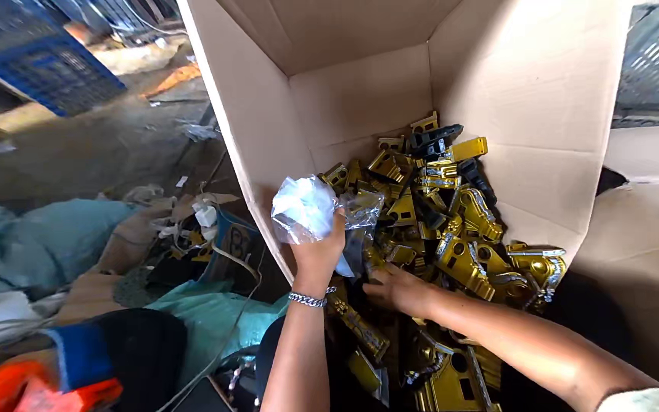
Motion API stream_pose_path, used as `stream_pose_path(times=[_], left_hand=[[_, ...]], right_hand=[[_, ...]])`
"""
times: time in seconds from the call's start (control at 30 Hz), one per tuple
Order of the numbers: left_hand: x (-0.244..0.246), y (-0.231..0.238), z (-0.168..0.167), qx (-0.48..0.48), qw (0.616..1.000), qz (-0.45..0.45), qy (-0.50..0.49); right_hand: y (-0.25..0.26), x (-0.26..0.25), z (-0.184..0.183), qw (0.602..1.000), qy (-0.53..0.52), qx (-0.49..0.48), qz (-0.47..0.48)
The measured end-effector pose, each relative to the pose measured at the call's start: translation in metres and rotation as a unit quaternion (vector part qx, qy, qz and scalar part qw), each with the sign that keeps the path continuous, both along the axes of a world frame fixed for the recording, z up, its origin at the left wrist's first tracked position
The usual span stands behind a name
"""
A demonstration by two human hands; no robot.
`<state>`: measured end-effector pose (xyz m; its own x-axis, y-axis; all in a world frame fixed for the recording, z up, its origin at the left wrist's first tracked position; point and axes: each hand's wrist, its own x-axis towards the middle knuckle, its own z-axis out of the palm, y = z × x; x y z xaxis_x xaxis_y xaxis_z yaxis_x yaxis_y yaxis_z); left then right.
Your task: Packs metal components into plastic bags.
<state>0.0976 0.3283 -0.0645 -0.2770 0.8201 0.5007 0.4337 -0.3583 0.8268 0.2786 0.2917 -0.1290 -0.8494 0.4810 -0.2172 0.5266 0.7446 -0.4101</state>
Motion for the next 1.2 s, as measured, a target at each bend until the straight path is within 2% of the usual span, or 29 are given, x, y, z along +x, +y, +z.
stream_pose_path(times=[0.1, 0.17, 0.2, 0.27, 0.33, 0.37, 0.4, 0.47, 0.5, 0.57, 0.6, 0.67, 0.7, 0.77, 0.83, 0.9, 0.97, 1.03, 1.07, 1.17, 1.2], left_hand=[[-0.002, 0.0, -0.003, 0.029, 0.999, 0.01, -0.014], [0.0, -0.002, -0.004, 0.04, 0.999, 0.006, -0.005], [0.002, -0.002, -0.004, 0.04, 0.999, 0.002, -0.001], [0.01, -0.004, -0.006, 0.021, 1.0, -0.019, -0.004], [0.019, -0.009, -0.01, -0.001, 0.999, -0.045, -0.016], [0.024, -0.012, -0.012, -0.003, 0.998, -0.052, -0.024], [0.029, -0.016, -0.012, -0.008, 0.997, -0.061, -0.04], [0.041, -0.027, -0.004, -0.063, 0.987, -0.099, -0.111], [0.046, -0.032, 0.002, -0.1, 0.975, -0.12, -0.162], [0.052, -0.037, 0.014, -0.149, 0.95, -0.134, -0.239], [0.053, -0.038, 0.018, -0.161, 0.941, -0.135, -0.266], [0.05, -0.04, 0.015, -0.169, 0.942, -0.129, -0.259], [0.048, -0.04, 0.01, -0.17, 0.951, -0.126, -0.224], [0.048, -0.039, 0.0, -0.15, 0.971, -0.124, -0.14], [0.049, -0.036, -0.011, -0.078, 0.99, -0.115, -0.023], [0.048, -0.027, -0.018, -0.009, 0.997, -0.076, 0.032], [0.038, -0.02, -0.017, 0.002, 0.998, -0.055, -0.006], [0.036, -0.03, -0.005, -0.071, 0.987, -0.097, -0.103], [0.041, -0.041, 0.002, -0.108, 0.973, -0.147, -0.141], [0.056, -0.061, 0.006, -0.153, 0.933, -0.287, -0.156], [0.057, -0.061, 0.006, -0.157, 0.926, -0.295, -0.178]], right_hand=[[-0.001, 0.03, 0.015, 0.996, -0.006, 0.083, -0.023], [-0.012, 0.056, 0.027, 0.982, 0.076, 0.077, -0.152], [-0.017, 0.069, 0.029, 0.954, 0.173, 0.085, -0.229], [-0.021, 0.088, 0.038, 0.851, 0.39, 0.074, -0.343], [-0.024, 0.09, 0.063, 0.746, 0.549, -0.056, -0.374], [-0.024, 0.087, 0.074, 0.72, 0.575, -0.118, -0.369], [-0.025, 0.081, 0.082, 0.722, 0.561, -0.175, -0.365], [-0.021, 0.063, 0.093, 0.764, 0.452, -0.241, -0.392], [-0.018, 0.052, 0.092, 0.787, 0.4, -0.218, -0.416], [-0.009, 0.031, 0.083, 0.833, 0.313, -0.057, -0.453], [-0.005, 0.022, 0.081, 0.861, 0.244, -0.011, -0.447], [0.001, 0.005, 0.08, 0.909, 0.094, -0.042, -0.404], [0.006, 0.0, 0.077, 0.914, 0.07, -0.064, -0.395], [0.016, 0.0, 0.065, 0.89, 0.152, -0.067, -0.425], [0.025, 0.0, 0.055, 0.844, 0.278, -0.062, -0.455], [0.025, 0.001, 0.063, 0.799, 0.341, -0.143, -0.474], [0.016, 0.007, 0.069, 0.735, 0.429, -0.251, -0.462], [0.005, 0.012, 0.065, 0.685, 0.489, -0.263, -0.472], [0.003, 0.013, 0.059, 0.678, 0.502, -0.236, -0.483], [0.002, 0.018, 0.046, 0.68, 0.508, -0.165, -0.502], [-0.003, 0.027, 0.048, 0.656, 0.525, -0.169, -0.515]])
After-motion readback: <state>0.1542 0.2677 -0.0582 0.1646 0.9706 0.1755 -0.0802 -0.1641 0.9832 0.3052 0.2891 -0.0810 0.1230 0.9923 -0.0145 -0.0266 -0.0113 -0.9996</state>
